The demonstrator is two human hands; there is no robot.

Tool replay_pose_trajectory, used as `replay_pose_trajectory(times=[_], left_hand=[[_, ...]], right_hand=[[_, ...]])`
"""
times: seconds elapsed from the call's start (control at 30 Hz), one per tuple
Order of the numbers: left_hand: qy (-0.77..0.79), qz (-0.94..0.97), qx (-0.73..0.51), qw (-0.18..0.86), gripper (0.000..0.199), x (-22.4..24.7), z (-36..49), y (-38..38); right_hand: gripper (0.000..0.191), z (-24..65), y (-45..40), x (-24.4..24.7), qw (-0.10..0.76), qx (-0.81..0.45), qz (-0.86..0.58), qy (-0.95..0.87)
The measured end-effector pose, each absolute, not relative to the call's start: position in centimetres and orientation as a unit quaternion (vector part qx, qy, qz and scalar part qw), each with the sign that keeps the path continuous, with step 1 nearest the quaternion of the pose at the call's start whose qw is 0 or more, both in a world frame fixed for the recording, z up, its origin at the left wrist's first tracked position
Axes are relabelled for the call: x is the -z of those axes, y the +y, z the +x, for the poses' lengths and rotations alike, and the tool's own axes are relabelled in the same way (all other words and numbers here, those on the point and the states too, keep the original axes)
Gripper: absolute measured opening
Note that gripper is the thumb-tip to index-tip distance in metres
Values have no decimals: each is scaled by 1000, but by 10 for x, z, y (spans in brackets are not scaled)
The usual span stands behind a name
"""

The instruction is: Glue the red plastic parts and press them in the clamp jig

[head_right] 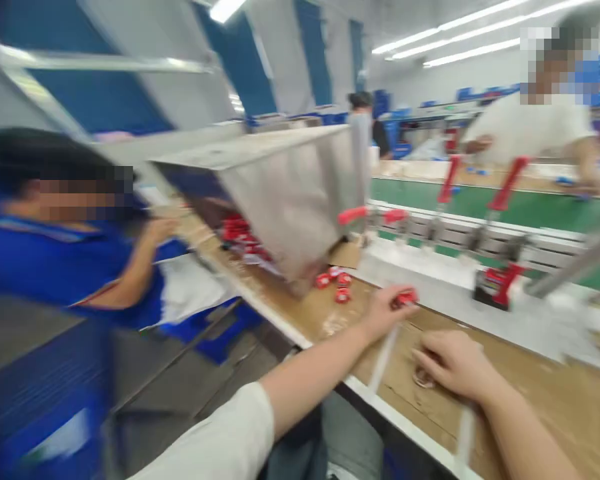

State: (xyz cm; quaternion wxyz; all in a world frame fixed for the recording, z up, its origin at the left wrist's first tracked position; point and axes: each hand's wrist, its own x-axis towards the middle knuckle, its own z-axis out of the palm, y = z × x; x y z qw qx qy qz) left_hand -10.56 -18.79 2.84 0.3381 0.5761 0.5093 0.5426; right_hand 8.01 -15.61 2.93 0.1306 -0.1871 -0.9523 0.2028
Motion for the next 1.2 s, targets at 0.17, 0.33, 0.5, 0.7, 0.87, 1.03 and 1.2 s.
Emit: replay_pose_trajectory(times=[0.17, 0.33, 0.5, 0.7, 0.87, 1.03, 1.2], left_hand=[[493, 663, -498, 264, 41, -9, -126, -166], [487, 693, -460, 264, 42, -9, -122, -172], [499, 712, -398, 293, 42, -11, -120, -172], [518, 746, -301, 291, 40, -16, -119, -175], [535, 759, -255, 270, 36, -20, -117, -177], [557, 762, -215, 250, 36, -20, -115, -177], [565, 766, -192, 238, 37, -24, -114, -177]], right_hand=[[41, 108, -156, -41, 67, -234, -217, -945], [37, 103, -154, -46, 40, -263, -193, -944], [30, 104, -154, -44, 88, -309, -185, -929], [32, 105, -154, -40, 92, -385, -170, -902], [36, 105, -149, -36, 186, -486, -161, -839], [40, 100, -144, -31, 368, -462, -320, -741], [43, 94, -145, -29, 362, -432, -347, -749]])
